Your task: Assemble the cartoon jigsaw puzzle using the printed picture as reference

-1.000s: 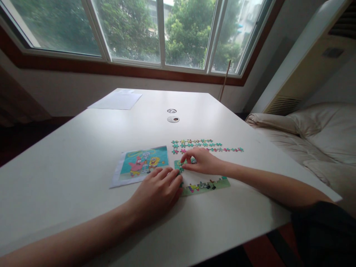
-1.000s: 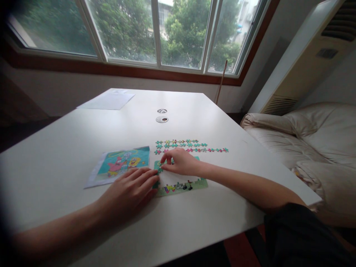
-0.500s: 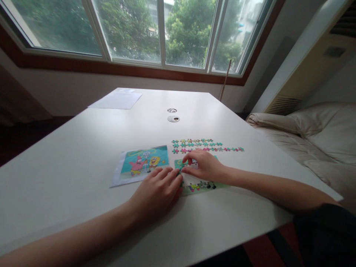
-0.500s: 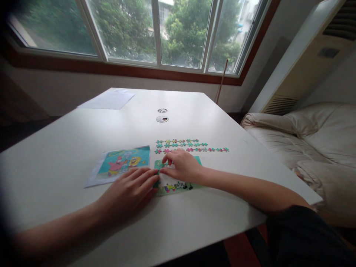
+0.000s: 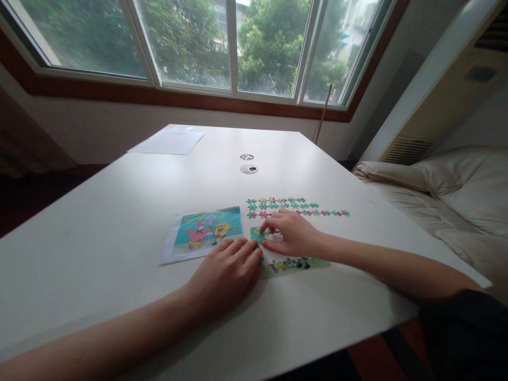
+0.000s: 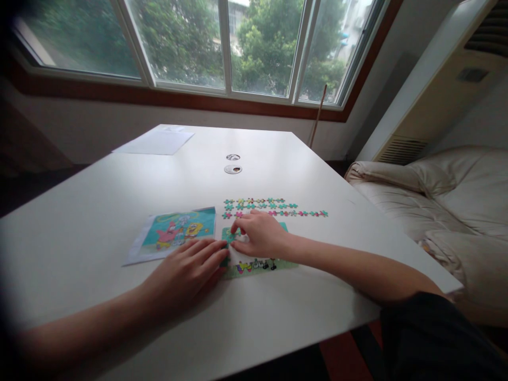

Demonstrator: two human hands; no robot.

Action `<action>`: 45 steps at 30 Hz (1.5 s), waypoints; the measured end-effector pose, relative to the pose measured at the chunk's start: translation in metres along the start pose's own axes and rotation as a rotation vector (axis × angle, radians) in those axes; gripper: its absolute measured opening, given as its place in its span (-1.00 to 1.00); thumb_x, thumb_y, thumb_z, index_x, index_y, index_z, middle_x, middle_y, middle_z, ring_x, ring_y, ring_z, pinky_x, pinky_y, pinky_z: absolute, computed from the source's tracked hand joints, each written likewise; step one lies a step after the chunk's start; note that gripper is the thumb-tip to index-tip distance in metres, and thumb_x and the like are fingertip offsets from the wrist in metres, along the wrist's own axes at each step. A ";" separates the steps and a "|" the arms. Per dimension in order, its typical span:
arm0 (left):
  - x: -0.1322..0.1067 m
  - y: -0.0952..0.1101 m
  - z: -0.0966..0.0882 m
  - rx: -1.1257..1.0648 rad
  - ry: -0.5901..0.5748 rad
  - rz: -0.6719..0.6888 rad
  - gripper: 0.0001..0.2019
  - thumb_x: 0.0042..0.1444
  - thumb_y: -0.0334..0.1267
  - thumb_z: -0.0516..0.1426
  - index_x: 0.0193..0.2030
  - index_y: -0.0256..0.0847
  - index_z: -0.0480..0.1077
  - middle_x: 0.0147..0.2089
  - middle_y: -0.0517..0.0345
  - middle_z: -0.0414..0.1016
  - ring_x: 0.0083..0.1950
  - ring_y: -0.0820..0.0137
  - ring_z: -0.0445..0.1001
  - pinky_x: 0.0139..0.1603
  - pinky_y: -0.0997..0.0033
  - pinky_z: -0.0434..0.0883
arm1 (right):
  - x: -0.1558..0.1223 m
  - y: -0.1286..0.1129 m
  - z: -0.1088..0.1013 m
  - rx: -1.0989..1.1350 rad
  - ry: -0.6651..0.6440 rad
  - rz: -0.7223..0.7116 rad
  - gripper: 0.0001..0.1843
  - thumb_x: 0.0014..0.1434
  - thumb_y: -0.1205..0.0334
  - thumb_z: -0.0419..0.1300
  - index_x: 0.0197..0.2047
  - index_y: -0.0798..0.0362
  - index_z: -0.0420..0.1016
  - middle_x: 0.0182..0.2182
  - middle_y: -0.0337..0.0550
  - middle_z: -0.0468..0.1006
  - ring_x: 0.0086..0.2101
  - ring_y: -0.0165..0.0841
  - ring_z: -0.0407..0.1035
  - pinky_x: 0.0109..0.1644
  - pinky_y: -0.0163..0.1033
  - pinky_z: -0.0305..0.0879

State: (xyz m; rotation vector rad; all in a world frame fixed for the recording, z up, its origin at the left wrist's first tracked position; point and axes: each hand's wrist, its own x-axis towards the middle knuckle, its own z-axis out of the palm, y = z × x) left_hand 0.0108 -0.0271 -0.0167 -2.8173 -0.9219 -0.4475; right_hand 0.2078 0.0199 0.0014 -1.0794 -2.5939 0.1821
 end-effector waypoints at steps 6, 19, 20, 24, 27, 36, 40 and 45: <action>0.000 0.000 -0.001 0.003 -0.007 0.000 -0.79 0.18 -0.37 -0.05 -0.13 -0.30 0.36 -0.15 -0.06 0.44 -0.09 0.17 0.38 -0.12 0.12 0.36 | -0.002 0.000 0.003 -0.085 0.014 -0.053 -0.77 0.09 0.10 0.14 -0.30 0.07 0.48 -0.41 -0.12 0.51 -0.36 -0.34 0.27 -0.22 -0.25 0.14; 0.000 0.000 0.001 -0.007 0.006 -0.002 -0.77 0.20 -0.37 -0.07 -0.13 -0.31 0.36 -0.15 -0.07 0.44 -0.09 0.18 0.37 -0.12 0.14 0.35 | -0.007 0.002 0.010 -0.179 0.034 -0.146 -0.73 0.19 0.11 0.03 -0.29 0.09 0.47 -0.44 -0.07 0.46 -0.34 -0.31 0.23 -0.23 -0.23 0.10; 0.000 0.000 0.000 -0.010 0.003 -0.006 -0.77 0.20 -0.36 -0.08 -0.13 -0.30 0.36 -0.15 -0.07 0.44 -0.08 0.19 0.37 -0.11 0.14 0.35 | -0.007 0.002 0.010 -0.195 0.033 -0.154 -0.72 0.20 0.12 0.01 -0.29 0.09 0.47 -0.45 -0.07 0.46 -0.34 -0.30 0.23 -0.23 -0.22 0.10; 0.001 0.000 0.000 -0.005 -0.007 -0.007 -0.78 0.19 -0.38 -0.07 -0.14 -0.31 0.36 -0.16 -0.07 0.44 -0.10 0.19 0.38 -0.12 0.14 0.35 | -0.007 0.001 0.010 -0.201 0.013 -0.157 -0.72 0.19 0.11 0.02 -0.29 0.10 0.47 -0.45 -0.08 0.45 -0.35 -0.31 0.22 -0.22 -0.23 0.09; 0.000 0.001 0.000 -0.002 -0.004 0.003 -0.78 0.18 -0.38 -0.06 -0.14 -0.31 0.36 -0.16 -0.07 0.44 -0.09 0.18 0.38 -0.13 0.13 0.35 | -0.007 -0.005 0.006 -0.271 -0.028 -0.164 -0.73 0.20 0.13 0.01 -0.28 0.09 0.47 -0.44 -0.07 0.46 -0.33 -0.29 0.22 -0.22 -0.21 0.08; -0.001 0.001 0.000 -0.007 0.011 -0.001 -0.80 0.17 -0.37 -0.03 -0.12 -0.30 0.35 -0.11 -0.07 0.43 -0.08 0.18 0.37 -0.12 0.12 0.36 | -0.018 0.009 -0.017 -0.202 -0.154 -0.222 -0.67 0.26 0.20 -0.05 0.03 0.03 0.36 -0.32 -0.05 0.45 -0.31 -0.33 0.27 -0.18 -0.21 0.16; 0.000 0.000 -0.002 -0.010 -0.019 -0.007 -0.80 0.17 -0.37 -0.03 -0.13 -0.29 0.35 -0.09 -0.05 0.43 -0.06 0.17 0.36 -0.10 0.11 0.35 | -0.032 0.020 -0.021 -0.176 -0.111 -0.173 -0.65 0.27 0.21 -0.08 0.04 0.06 0.36 -0.31 -0.04 0.44 -0.28 -0.32 0.27 -0.12 -0.18 0.19; 0.001 0.001 -0.002 -0.022 -0.026 -0.011 -0.82 0.15 -0.38 -0.01 -0.14 -0.30 0.35 0.01 -0.05 0.39 0.00 0.16 0.32 -0.04 0.10 0.33 | -0.039 0.016 -0.016 -0.226 -0.122 -0.174 -0.63 0.28 0.17 -0.11 0.06 0.01 0.35 -0.30 -0.06 0.44 -0.29 -0.31 0.25 -0.11 -0.15 0.17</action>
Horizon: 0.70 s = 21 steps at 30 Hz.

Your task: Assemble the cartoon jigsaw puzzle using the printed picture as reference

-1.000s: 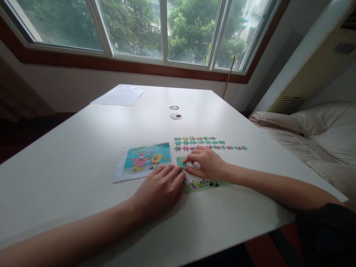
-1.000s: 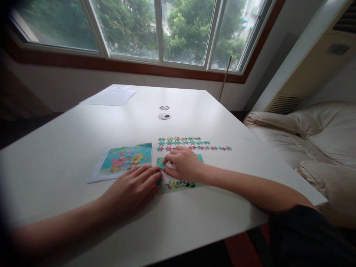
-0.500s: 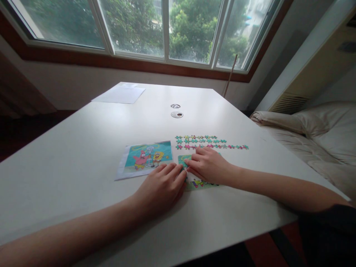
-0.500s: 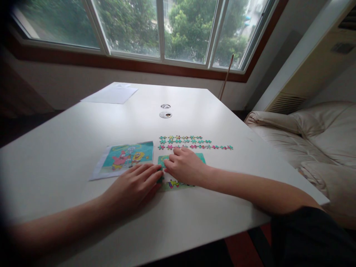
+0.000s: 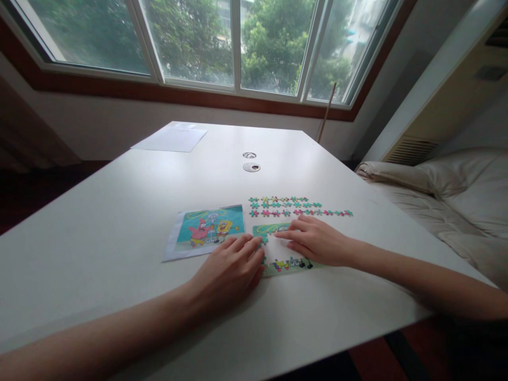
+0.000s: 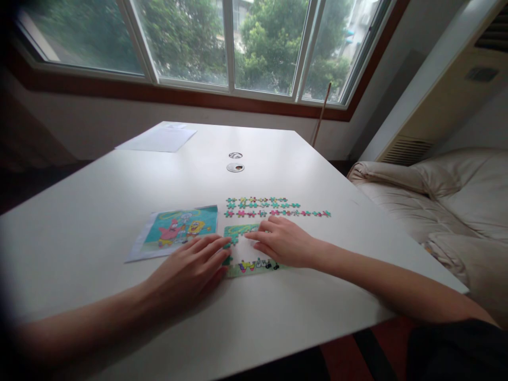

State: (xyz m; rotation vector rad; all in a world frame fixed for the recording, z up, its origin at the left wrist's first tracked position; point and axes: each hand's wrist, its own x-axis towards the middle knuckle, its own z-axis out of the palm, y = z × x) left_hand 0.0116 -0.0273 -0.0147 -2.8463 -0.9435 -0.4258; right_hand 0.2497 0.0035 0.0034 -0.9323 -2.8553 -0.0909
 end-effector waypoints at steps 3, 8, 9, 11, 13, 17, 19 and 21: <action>0.000 -0.001 0.001 -0.039 -0.004 0.004 -0.83 0.15 -0.40 -0.02 -0.16 -0.31 0.34 0.01 -0.03 0.40 -0.01 0.18 0.32 -0.03 0.12 0.34 | 0.005 -0.006 0.001 -0.013 -0.014 -0.009 -0.61 0.28 0.14 -0.11 0.10 0.01 0.31 -0.28 -0.05 0.44 -0.28 -0.30 0.25 -0.14 -0.16 0.16; 0.001 -0.002 0.002 -0.045 -0.020 0.021 -0.83 0.17 -0.39 -0.04 -0.17 -0.31 0.34 0.04 -0.04 0.38 -0.02 0.19 0.32 -0.04 0.12 0.34 | 0.012 -0.012 0.003 -0.035 -0.028 0.006 -0.59 0.27 0.09 -0.10 0.11 0.01 0.30 -0.28 -0.04 0.44 -0.29 -0.29 0.25 -0.19 -0.18 0.16; 0.001 -0.001 0.002 -0.039 -0.024 0.022 -0.83 0.17 -0.39 -0.05 -0.17 -0.31 0.34 0.04 -0.04 0.38 -0.03 0.19 0.32 -0.04 0.12 0.34 | 0.013 -0.013 0.003 -0.037 -0.032 0.013 -0.59 0.27 0.08 -0.10 0.10 0.01 0.30 -0.28 -0.04 0.44 -0.29 -0.29 0.25 -0.19 -0.18 0.16; 0.002 -0.001 0.002 -0.030 -0.033 0.021 -0.83 0.18 -0.39 -0.06 -0.19 -0.30 0.34 0.04 -0.04 0.38 -0.03 0.19 0.33 -0.04 0.11 0.33 | 0.013 -0.015 0.004 -0.036 -0.039 0.026 -0.58 0.27 0.08 -0.10 0.10 0.02 0.31 -0.30 -0.05 0.45 -0.29 -0.28 0.25 -0.20 -0.18 0.17; 0.002 -0.001 0.003 -0.024 -0.036 0.021 -0.83 0.18 -0.40 -0.06 -0.19 -0.30 0.33 0.04 -0.03 0.38 -0.04 0.20 0.33 -0.05 0.12 0.33 | 0.012 -0.017 0.004 -0.038 -0.045 0.038 -0.59 0.26 0.09 -0.09 0.10 0.04 0.30 -0.30 -0.05 0.45 -0.29 -0.28 0.25 -0.20 -0.19 0.17; 0.000 -0.002 0.003 -0.003 -0.032 0.028 -0.83 0.18 -0.39 -0.05 -0.17 -0.30 0.34 0.05 -0.01 0.39 -0.04 0.20 0.34 -0.05 0.15 0.32 | 0.012 -0.018 0.003 -0.064 -0.053 0.031 -0.59 0.26 0.11 -0.07 0.11 0.05 0.29 -0.32 -0.04 0.45 -0.30 -0.30 0.25 -0.22 -0.20 0.16; -0.001 -0.003 0.001 0.015 -0.027 0.034 -0.81 0.19 -0.39 -0.05 -0.13 -0.29 0.34 0.06 0.00 0.39 -0.01 0.20 0.33 -0.03 0.16 0.31 | 0.012 -0.017 0.003 -0.071 -0.052 0.016 -0.60 0.27 0.11 -0.08 0.11 0.04 0.29 -0.32 -0.04 0.45 -0.31 -0.30 0.25 -0.21 -0.20 0.15; -0.004 -0.004 -0.001 0.037 -0.017 0.032 -0.79 0.19 -0.38 -0.04 -0.10 -0.28 0.34 0.06 0.01 0.39 0.01 0.19 0.33 -0.03 0.15 0.29 | 0.012 -0.016 0.003 -0.068 -0.047 0.002 -0.60 0.27 0.11 -0.10 0.10 0.02 0.30 -0.32 -0.04 0.45 -0.31 -0.31 0.25 -0.20 -0.19 0.15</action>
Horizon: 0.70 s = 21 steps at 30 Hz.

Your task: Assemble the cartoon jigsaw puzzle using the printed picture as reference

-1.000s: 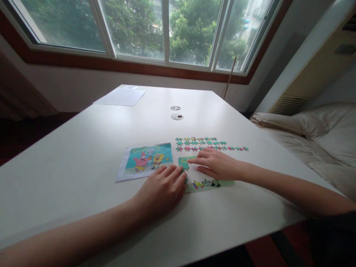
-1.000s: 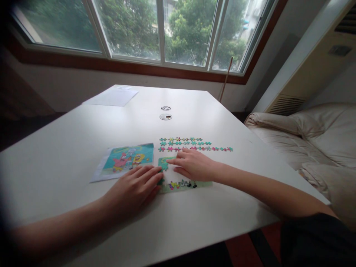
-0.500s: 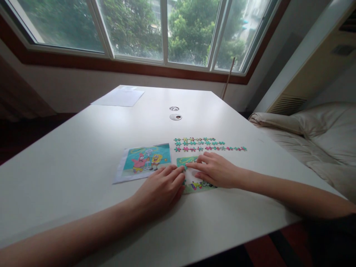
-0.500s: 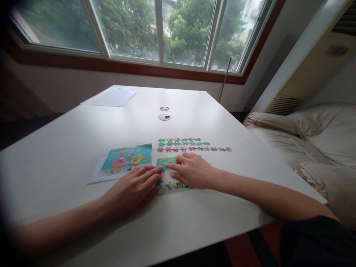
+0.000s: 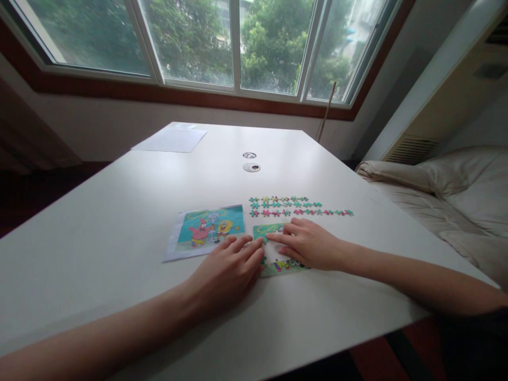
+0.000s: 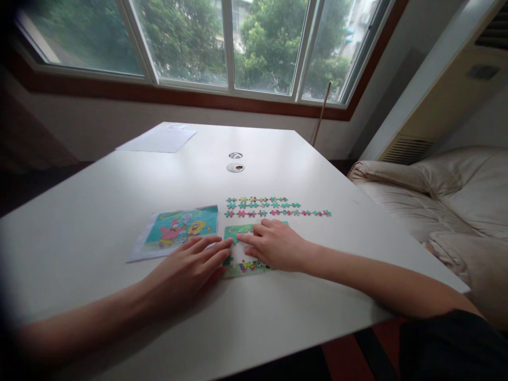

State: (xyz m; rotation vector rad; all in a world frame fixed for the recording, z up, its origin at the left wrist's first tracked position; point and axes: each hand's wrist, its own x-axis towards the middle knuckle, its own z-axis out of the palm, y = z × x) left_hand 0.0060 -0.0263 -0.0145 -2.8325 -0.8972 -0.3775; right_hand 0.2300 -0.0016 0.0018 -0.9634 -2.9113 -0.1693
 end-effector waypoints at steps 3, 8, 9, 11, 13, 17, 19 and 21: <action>-0.004 -0.001 -0.003 0.024 0.034 -0.031 -0.79 0.17 -0.36 -0.01 -0.08 -0.26 0.35 0.02 0.01 0.42 0.00 0.18 0.34 -0.05 0.13 0.29 | 0.000 0.003 0.000 0.013 0.002 -0.012 -0.61 0.28 0.12 -0.12 0.10 0.01 0.30 -0.32 -0.04 0.45 -0.31 -0.32 0.25 -0.19 -0.18 0.15; -0.007 0.000 -0.002 0.019 0.073 -0.031 -0.79 0.14 -0.37 0.01 -0.11 -0.23 0.37 -0.09 0.03 0.47 -0.08 0.20 0.37 -0.10 0.14 0.30 | -0.004 0.006 -0.006 0.045 -0.008 -0.051 -0.60 0.27 0.10 -0.10 0.12 0.01 0.26 -0.24 -0.03 0.45 -0.24 -0.30 0.27 -0.13 -0.15 0.15; -0.006 0.000 -0.001 0.018 0.080 -0.027 -0.79 0.14 -0.37 0.01 -0.11 -0.23 0.38 -0.10 0.03 0.47 -0.08 0.20 0.37 -0.10 0.14 0.30 | -0.007 0.005 -0.008 0.055 -0.006 -0.063 -0.60 0.27 0.09 -0.10 0.12 0.01 0.26 -0.23 -0.03 0.44 -0.22 -0.29 0.26 -0.12 -0.14 0.14; -0.006 0.000 -0.001 0.024 0.089 -0.024 -0.79 0.14 -0.36 0.01 -0.12 -0.24 0.38 -0.11 0.03 0.47 -0.09 0.20 0.37 -0.11 0.14 0.30 | -0.012 0.003 -0.011 0.070 -0.004 -0.085 -0.59 0.26 0.07 -0.09 0.11 -0.01 0.27 -0.21 -0.05 0.44 -0.21 -0.29 0.25 -0.11 -0.14 0.14; -0.005 0.000 -0.001 0.034 0.101 -0.020 -0.80 0.14 -0.36 0.01 -0.13 -0.25 0.39 -0.11 0.02 0.47 -0.10 0.20 0.38 -0.12 0.15 0.30 | -0.018 0.000 -0.014 0.073 0.002 -0.102 -0.60 0.25 0.04 -0.08 0.09 -0.03 0.28 -0.21 -0.07 0.43 -0.23 -0.30 0.25 -0.12 -0.15 0.14; -0.004 0.001 -0.003 0.033 0.159 0.010 -0.82 0.15 -0.38 0.00 -0.18 -0.26 0.39 -0.15 0.03 0.48 -0.11 0.20 0.39 -0.15 0.16 0.32 | -0.028 -0.008 -0.012 0.049 0.037 -0.132 -0.64 0.23 0.03 -0.04 0.03 -0.04 0.34 -0.23 -0.10 0.42 -0.23 -0.31 0.22 -0.13 -0.17 0.11; -0.005 0.002 -0.004 0.017 0.186 0.045 -0.84 0.14 -0.40 0.00 -0.21 -0.25 0.39 -0.18 0.05 0.49 -0.14 0.21 0.40 -0.17 0.18 0.33 | -0.031 -0.010 -0.009 0.036 0.068 -0.131 -0.66 0.22 0.05 -0.01 0.01 -0.05 0.35 -0.23 -0.12 0.42 -0.22 -0.31 0.21 -0.12 -0.17 0.10; -0.005 0.003 -0.006 0.000 0.213 0.086 -0.84 0.14 -0.41 -0.01 -0.26 -0.25 0.39 -0.23 0.05 0.49 -0.16 0.24 0.41 -0.20 0.21 0.34 | -0.033 -0.012 -0.005 0.030 0.114 -0.122 -0.69 0.22 0.10 0.01 -0.01 -0.05 0.36 -0.25 -0.14 0.44 -0.23 -0.32 0.21 -0.13 -0.18 0.10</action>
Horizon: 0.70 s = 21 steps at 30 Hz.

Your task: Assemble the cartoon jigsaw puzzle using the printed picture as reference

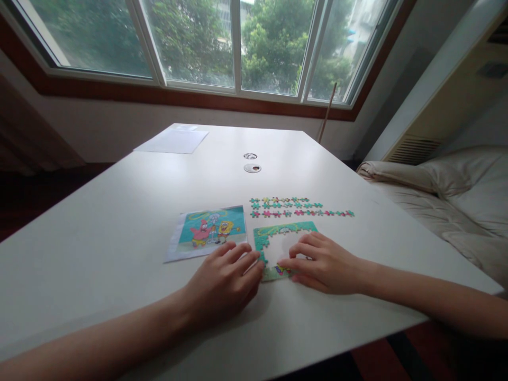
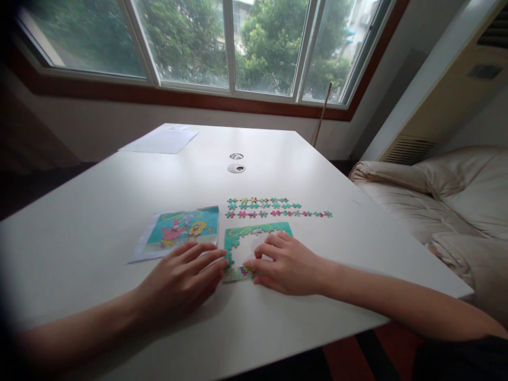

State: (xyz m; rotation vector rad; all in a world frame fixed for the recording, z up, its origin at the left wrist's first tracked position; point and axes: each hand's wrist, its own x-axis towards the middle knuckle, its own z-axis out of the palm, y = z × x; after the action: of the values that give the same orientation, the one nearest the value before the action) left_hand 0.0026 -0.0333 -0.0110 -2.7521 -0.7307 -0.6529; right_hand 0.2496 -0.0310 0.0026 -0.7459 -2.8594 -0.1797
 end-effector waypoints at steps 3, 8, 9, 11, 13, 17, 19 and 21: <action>-0.001 0.002 -0.001 -0.040 0.046 0.053 -0.83 0.16 -0.41 -0.02 -0.31 -0.24 0.39 -0.31 0.07 0.48 -0.23 0.30 0.42 -0.24 0.27 0.34 | -0.002 -0.002 0.004 -0.005 0.089 -0.005 -0.74 0.21 0.21 0.03 -0.05 -0.03 0.39 -0.31 -0.16 0.46 -0.30 -0.36 0.20 -0.17 -0.22 0.10; -0.002 0.004 0.000 -0.087 0.083 0.077 -0.85 0.16 -0.39 0.00 -0.29 -0.24 0.40 -0.40 0.09 0.47 -0.28 0.35 0.42 -0.24 0.32 0.35 | -0.002 -0.007 0.005 0.003 0.170 -0.023 -0.79 0.18 0.30 0.06 -0.13 -0.02 0.45 -0.38 -0.19 0.47 -0.35 -0.39 0.19 -0.22 -0.25 0.10; -0.002 0.004 0.000 -0.090 0.086 0.080 -0.84 0.16 -0.39 -0.01 -0.29 -0.24 0.40 -0.40 0.09 0.46 -0.28 0.36 0.42 -0.24 0.33 0.35 | -0.002 -0.008 0.005 0.004 0.174 -0.021 -0.79 0.18 0.31 0.06 -0.15 -0.01 0.45 -0.39 -0.20 0.47 -0.35 -0.39 0.19 -0.22 -0.25 0.10; -0.002 0.004 0.000 -0.091 0.084 0.086 -0.83 0.17 -0.39 -0.02 -0.29 -0.23 0.39 -0.40 0.08 0.46 -0.29 0.37 0.41 -0.25 0.35 0.36 | -0.003 -0.010 0.005 0.006 0.175 -0.005 -0.80 0.18 0.31 0.06 -0.16 0.00 0.46 -0.40 -0.19 0.47 -0.35 -0.39 0.20 -0.22 -0.25 0.11; -0.002 0.004 0.000 -0.088 0.073 0.091 -0.83 0.17 -0.39 -0.03 -0.28 -0.23 0.39 -0.41 0.09 0.45 -0.30 0.37 0.41 -0.26 0.36 0.36 | -0.003 -0.011 0.006 0.009 0.170 0.014 -0.80 0.19 0.31 0.05 -0.16 0.00 0.46 -0.39 -0.18 0.47 -0.34 -0.39 0.21 -0.22 -0.25 0.11; -0.001 0.004 -0.001 -0.077 0.046 0.110 -0.82 0.19 -0.39 -0.05 -0.26 -0.24 0.38 -0.40 0.08 0.44 -0.33 0.38 0.40 -0.30 0.37 0.35 | -0.003 -0.013 0.008 0.013 0.177 0.028 -0.79 0.19 0.28 0.05 -0.14 0.01 0.46 -0.39 -0.16 0.46 -0.34 -0.39 0.22 -0.22 -0.26 0.12; -0.001 0.004 -0.001 -0.072 0.037 0.122 -0.81 0.19 -0.39 -0.05 -0.25 -0.25 0.38 -0.40 0.07 0.44 -0.34 0.38 0.40 -0.31 0.38 0.35 | -0.003 -0.014 0.008 0.015 0.178 0.027 -0.79 0.20 0.26 0.05 -0.14 0.02 0.46 -0.40 -0.15 0.46 -0.34 -0.39 0.22 -0.22 -0.26 0.13; -0.002 0.003 -0.001 -0.067 0.029 0.129 -0.82 0.19 -0.39 -0.05 -0.25 -0.26 0.37 -0.39 0.06 0.44 -0.33 0.38 0.40 -0.30 0.37 0.36 | -0.003 -0.014 0.008 0.019 0.175 0.029 -0.79 0.20 0.25 0.05 -0.14 0.02 0.46 -0.40 -0.14 0.46 -0.34 -0.38 0.22 -0.22 -0.25 0.14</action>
State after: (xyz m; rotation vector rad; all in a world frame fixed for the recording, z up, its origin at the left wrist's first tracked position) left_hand 0.0027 -0.0373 -0.0112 -2.8153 -0.5287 -0.7001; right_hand 0.2435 -0.0431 -0.0071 -0.7288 -2.6800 -0.2037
